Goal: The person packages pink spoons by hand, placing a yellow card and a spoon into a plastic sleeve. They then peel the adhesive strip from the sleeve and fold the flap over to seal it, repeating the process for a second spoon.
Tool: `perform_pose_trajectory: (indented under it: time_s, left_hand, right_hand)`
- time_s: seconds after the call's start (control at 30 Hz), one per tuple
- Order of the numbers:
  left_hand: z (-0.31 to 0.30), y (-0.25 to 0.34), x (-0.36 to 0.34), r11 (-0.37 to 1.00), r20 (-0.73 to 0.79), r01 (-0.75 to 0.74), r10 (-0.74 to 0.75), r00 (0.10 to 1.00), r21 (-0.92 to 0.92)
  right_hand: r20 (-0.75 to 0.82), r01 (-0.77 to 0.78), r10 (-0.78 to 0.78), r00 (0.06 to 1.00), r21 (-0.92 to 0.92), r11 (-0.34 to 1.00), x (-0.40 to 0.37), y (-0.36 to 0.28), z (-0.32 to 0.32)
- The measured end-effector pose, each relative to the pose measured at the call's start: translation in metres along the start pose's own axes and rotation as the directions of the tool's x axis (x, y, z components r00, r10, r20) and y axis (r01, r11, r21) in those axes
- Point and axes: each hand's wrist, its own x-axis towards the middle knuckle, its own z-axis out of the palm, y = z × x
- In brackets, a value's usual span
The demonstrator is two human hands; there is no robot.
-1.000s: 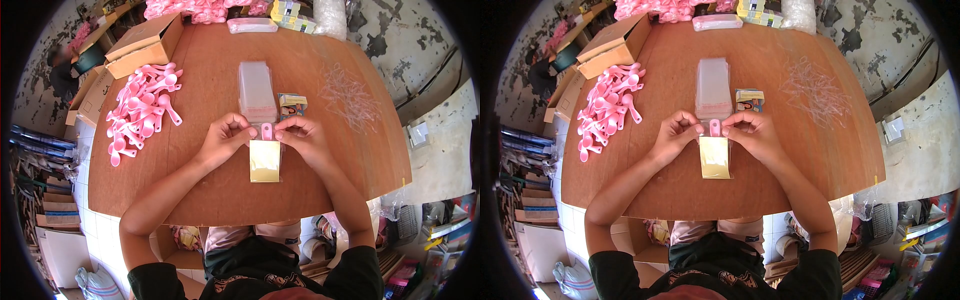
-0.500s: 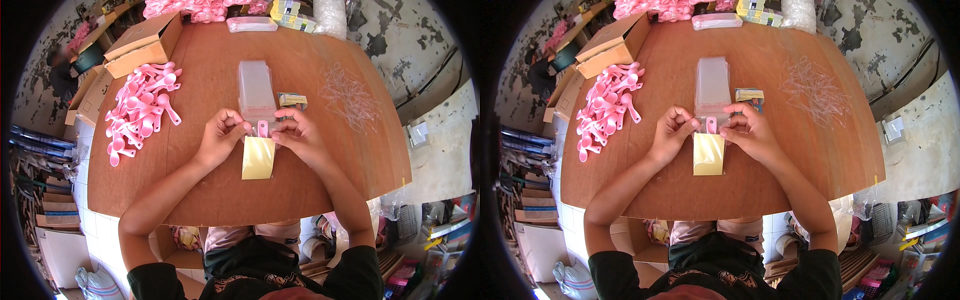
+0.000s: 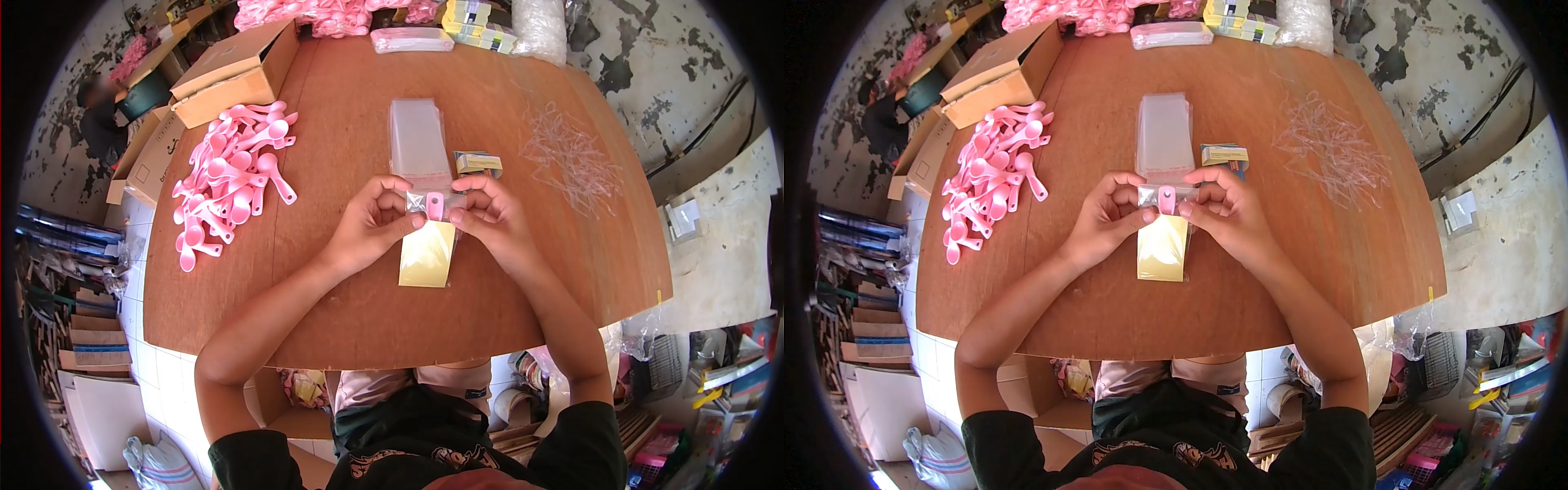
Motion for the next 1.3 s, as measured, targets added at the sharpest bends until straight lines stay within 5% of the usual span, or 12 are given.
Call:
perform_pose_trajectory:
  time_s: [0.57,0.73,1.3]
  left_hand:
    - [0.005,0.008,-0.003,0.999,0.003,0.048,-0.048,0.999,0.002]
    - [0.008,0.01,-0.003,0.991,0.042,0.046,-0.051,0.998,0.128]
    - [0.004,0.011,-0.003,0.997,0.047,0.062,-0.063,0.997,0.041]
  right_hand:
    - [0.088,-0.038,0.04,0.995,-0.019,0.999,-0.002,-0.001,0.004]
    - [0.113,-0.039,0.041,0.993,-0.019,0.999,-0.003,0.001,0.008]
    - [0.072,0.011,-0.011,0.997,0.003,1.0,-0.002,0.004,0.004]
